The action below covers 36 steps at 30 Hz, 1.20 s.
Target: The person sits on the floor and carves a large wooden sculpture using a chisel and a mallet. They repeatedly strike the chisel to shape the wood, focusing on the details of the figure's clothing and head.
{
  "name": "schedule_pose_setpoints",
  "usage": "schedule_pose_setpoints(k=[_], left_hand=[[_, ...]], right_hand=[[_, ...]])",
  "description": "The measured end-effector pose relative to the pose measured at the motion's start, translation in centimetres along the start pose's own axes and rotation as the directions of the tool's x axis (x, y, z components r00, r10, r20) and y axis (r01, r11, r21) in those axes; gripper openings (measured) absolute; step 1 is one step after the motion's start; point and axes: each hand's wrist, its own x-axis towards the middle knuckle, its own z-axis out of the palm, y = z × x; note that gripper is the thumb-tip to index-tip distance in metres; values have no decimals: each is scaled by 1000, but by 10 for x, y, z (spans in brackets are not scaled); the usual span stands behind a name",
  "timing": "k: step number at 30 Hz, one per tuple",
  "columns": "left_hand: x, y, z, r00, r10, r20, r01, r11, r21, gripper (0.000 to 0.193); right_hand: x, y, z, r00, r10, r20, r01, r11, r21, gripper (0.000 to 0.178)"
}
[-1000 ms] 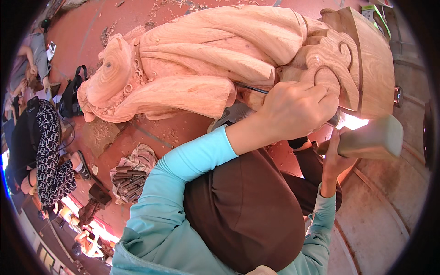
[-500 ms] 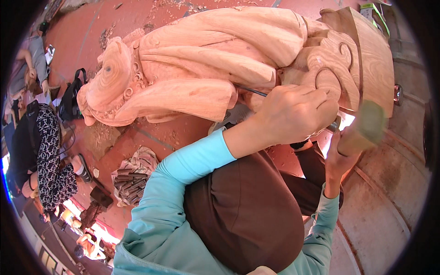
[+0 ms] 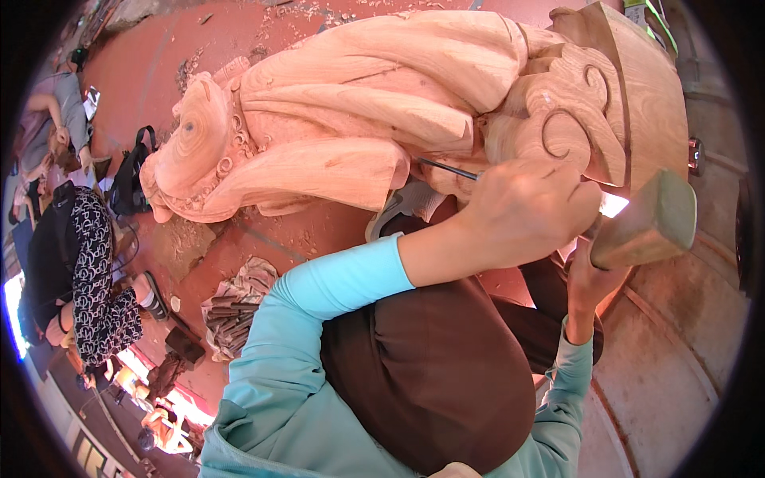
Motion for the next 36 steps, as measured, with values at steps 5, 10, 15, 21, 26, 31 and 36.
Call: schedule_pose_setpoints(k=[5, 10, 15, 21, 26, 31, 36], left_hand=[[1, -12, -6, 999, 46, 4, -46, 996, 82, 16], [2, -16, -10, 999, 45, -30, -45, 999, -3, 24], [1, -21, -10, 998, 49, -40, -49, 999, -8, 26], [10, -17, -12, 997, -14, -74, 19, 997, 69, 25], [3, 10, -11, 999, 2, 32, -8, 987, 161, 20], [4, -9, -9, 1000, 10, 18, -11, 999, 34, 20], [5, -15, -9, 999, 13, -29, -14, 1000, -7, 22]], right_hand=[[10, -10, -6, 970, -238, -48, 235, 971, -50, 13], [14, -3, -6, 945, -328, 4, 325, 936, -134, 8], [8, 2, -2, 996, -94, 8, 94, 990, -108, 14], [11, 10, -3, 975, -224, -1, 218, 952, -215, 23], [5, 27, -11, 986, -168, 15, 169, 982, -87, 20], [9, -4, -1, 982, -180, -57, 177, 982, -61, 9], [10, -13, 0, 991, -133, -26, 135, 987, 86, 14]])
